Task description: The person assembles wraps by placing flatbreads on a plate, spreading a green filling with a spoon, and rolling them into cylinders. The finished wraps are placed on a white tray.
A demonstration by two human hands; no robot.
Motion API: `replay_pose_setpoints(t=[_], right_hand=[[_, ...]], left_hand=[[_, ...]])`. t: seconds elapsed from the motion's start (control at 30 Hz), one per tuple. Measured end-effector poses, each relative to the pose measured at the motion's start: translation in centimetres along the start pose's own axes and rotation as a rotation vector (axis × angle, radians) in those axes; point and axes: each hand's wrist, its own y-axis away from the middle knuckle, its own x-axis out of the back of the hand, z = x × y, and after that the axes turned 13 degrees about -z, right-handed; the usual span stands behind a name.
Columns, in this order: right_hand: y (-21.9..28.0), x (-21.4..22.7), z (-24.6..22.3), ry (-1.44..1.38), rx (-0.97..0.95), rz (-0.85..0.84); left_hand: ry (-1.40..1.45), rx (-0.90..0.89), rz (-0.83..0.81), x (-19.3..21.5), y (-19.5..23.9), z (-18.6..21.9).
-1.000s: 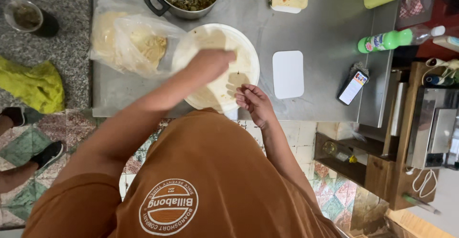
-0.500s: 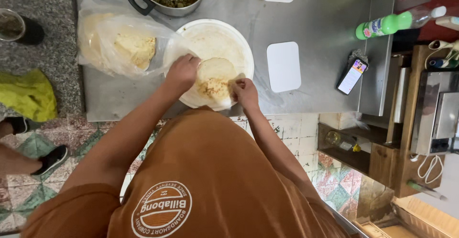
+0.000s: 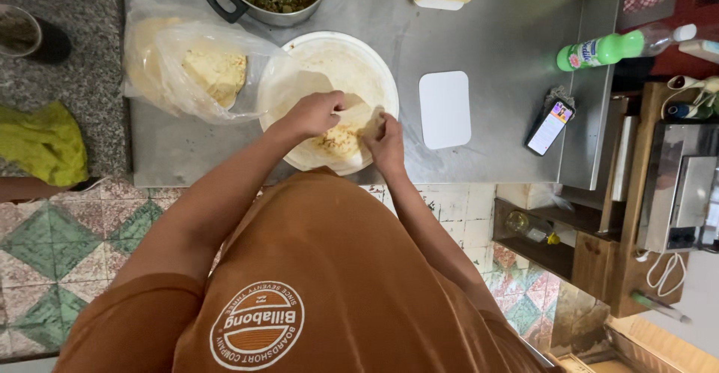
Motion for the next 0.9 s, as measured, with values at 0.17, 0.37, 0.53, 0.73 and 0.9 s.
replay_pose_setpoints(t=[0.17, 0.37, 0.53, 0.73, 0.9], right_hand=[[-2.4, 0.5, -0.1, 0.004, 0.128, -0.09], [-4.5, 0.7, 0.2, -0.303, 0.195, -0.249], [-4.5, 1.2, -1.2, -0.294, 0.236, -0.278], [-3.9, 2.2, -2.8, -0.414, 0.309, -0.332], [-1.9, 2.4, -4.4, -0.568, 0.25, -0.423]], left_hand=[[-0.042, 0.008, -0.055, 1.8, 2.1, 2.1], [0.057, 0.056, 0.03, 1.5, 1.8, 0.2], [0.073, 0.09, 0.048, 1.0, 1.3, -0.9], [0.121, -0.01, 0.129, 1.5, 1.6, -0.1], [0.259, -0.144, 0.093, 3.1, 3.6, 2.3]])
